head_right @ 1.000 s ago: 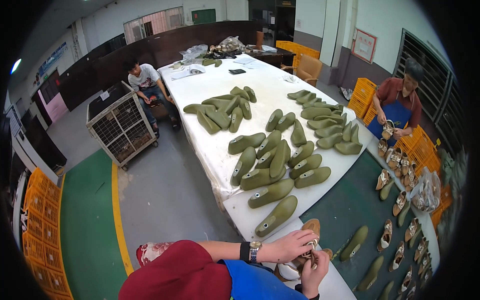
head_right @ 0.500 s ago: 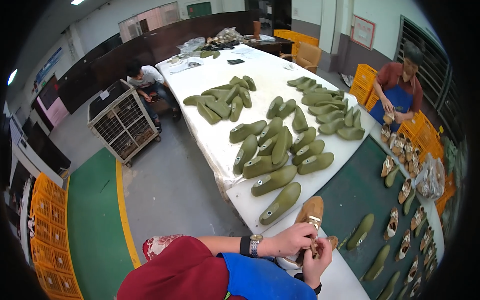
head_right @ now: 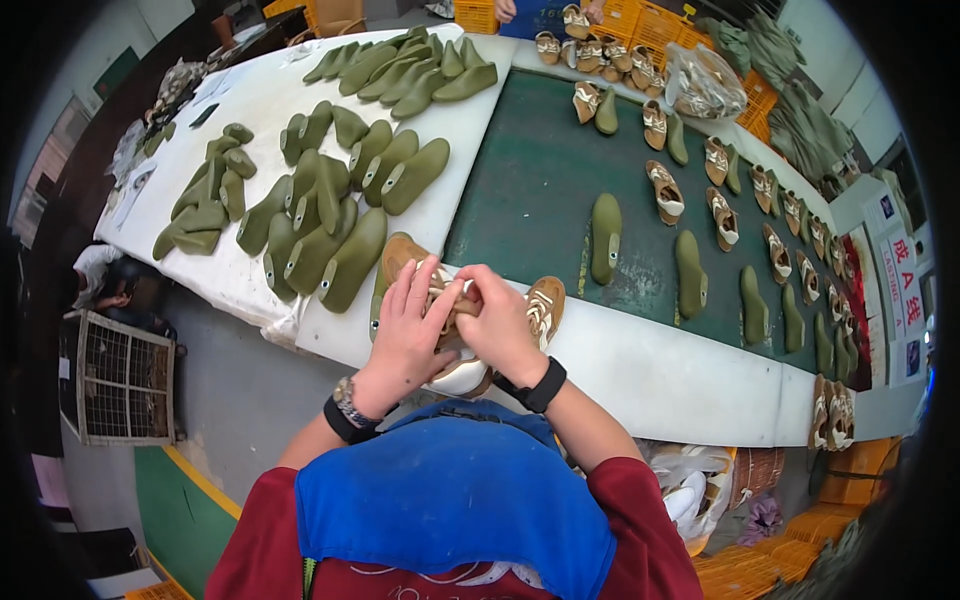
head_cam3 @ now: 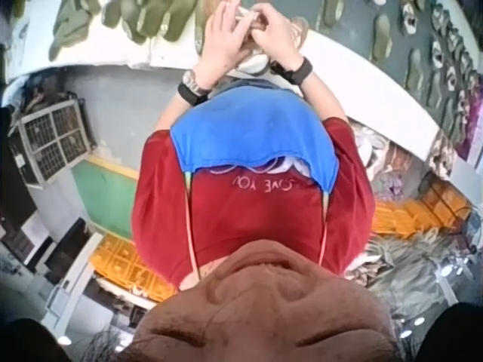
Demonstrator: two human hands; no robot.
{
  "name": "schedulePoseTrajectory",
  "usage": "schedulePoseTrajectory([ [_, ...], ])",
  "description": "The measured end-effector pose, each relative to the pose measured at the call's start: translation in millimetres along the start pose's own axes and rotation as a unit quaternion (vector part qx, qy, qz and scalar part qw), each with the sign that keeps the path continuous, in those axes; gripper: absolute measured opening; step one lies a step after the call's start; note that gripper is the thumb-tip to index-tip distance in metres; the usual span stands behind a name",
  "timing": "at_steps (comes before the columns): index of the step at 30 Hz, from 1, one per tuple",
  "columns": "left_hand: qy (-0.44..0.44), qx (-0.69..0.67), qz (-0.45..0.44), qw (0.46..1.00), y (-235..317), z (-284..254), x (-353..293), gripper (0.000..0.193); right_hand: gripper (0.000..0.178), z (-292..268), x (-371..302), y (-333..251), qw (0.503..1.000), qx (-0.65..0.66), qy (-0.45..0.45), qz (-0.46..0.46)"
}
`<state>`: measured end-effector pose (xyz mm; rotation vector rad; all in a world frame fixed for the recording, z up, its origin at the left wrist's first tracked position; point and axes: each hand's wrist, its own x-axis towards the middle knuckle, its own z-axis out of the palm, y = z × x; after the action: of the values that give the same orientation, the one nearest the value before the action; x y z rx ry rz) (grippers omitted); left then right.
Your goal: Sorting shoe lasts and finished shoes on an assembly line.
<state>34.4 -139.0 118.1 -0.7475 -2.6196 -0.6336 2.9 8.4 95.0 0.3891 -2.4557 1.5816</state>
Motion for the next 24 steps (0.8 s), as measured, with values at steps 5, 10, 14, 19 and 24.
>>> schedulePoseTrajectory([
  [5, 0.133, -0.08, 0.013, 0.988, -26, 4, 15, 0.041, 0.034, -7, 11, -8, 0.999, 0.01, -0.027, -0.016],
  [10, 0.131, -0.274, -0.122, 0.945, -31, -22, 42, 0.031, 0.051, -23, 27, -26, 0.994, 0.019, -0.107, 0.022],
  [14, 0.116, -0.175, -0.079, 0.974, -26, -33, 49, 0.031, 0.066, -11, 40, -48, 0.973, -0.156, -0.084, -0.148],
  [19, 0.102, -0.138, -0.038, 0.984, -24, -19, 44, 0.038, 0.042, -7, 42, -33, 0.975, -0.161, -0.046, -0.144],
  [24, 0.111, -0.196, -0.051, 0.973, -39, -26, 14, 0.051, 0.038, 9, 32, -35, 0.989, -0.014, -0.084, -0.123],
])
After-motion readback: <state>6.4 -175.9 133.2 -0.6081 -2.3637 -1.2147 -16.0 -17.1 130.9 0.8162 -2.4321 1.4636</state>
